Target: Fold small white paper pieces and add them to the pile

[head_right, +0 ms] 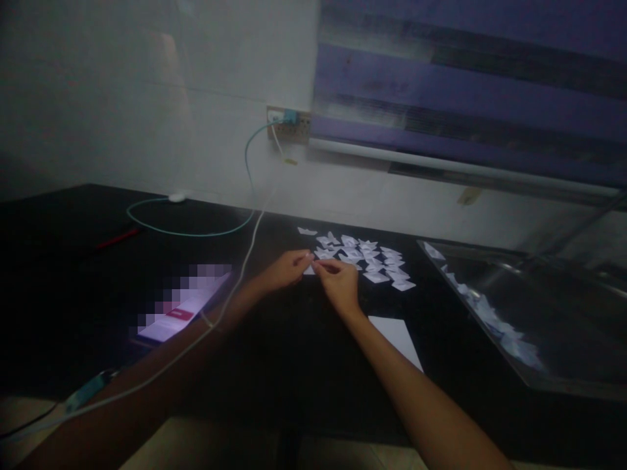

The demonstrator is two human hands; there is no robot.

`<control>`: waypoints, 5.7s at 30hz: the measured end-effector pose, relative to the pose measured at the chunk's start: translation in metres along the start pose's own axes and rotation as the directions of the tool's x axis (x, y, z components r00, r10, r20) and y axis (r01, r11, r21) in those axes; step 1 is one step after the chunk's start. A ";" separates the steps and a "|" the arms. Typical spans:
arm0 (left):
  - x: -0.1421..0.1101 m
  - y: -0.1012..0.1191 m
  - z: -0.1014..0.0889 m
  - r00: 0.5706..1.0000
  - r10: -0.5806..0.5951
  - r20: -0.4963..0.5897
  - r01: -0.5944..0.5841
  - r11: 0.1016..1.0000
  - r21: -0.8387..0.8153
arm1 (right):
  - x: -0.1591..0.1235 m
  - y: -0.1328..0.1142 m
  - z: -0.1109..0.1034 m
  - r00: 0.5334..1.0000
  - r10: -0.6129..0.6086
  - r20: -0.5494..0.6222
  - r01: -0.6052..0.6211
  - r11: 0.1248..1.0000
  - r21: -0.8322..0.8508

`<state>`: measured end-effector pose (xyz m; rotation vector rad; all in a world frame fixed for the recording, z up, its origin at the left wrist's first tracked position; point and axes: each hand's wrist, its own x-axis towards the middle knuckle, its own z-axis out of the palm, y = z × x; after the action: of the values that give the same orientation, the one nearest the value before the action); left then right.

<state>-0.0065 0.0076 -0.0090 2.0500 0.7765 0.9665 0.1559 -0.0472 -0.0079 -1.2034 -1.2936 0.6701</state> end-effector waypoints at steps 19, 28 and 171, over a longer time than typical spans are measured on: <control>0.003 -0.005 0.000 0.998 0.058 0.038 -0.054 0.994 -0.092 | -0.007 0.002 0.009 0.980 0.172 0.102 -0.195 0.936 0.294; 0.003 0.002 -0.003 0.996 0.082 0.027 -0.078 0.989 -0.125 | -0.006 -0.003 0.007 0.980 0.090 0.178 -0.131 0.964 0.230; -0.004 -0.003 0.009 0.990 -0.039 0.133 0.056 0.990 -0.129 | 0.003 0.010 -0.004 0.973 0.158 0.167 -0.190 0.961 0.200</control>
<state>-0.0021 0.0037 -0.0168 1.9490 0.6715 0.8266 0.1627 -0.0430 -0.0158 -1.1127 -1.2108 1.0199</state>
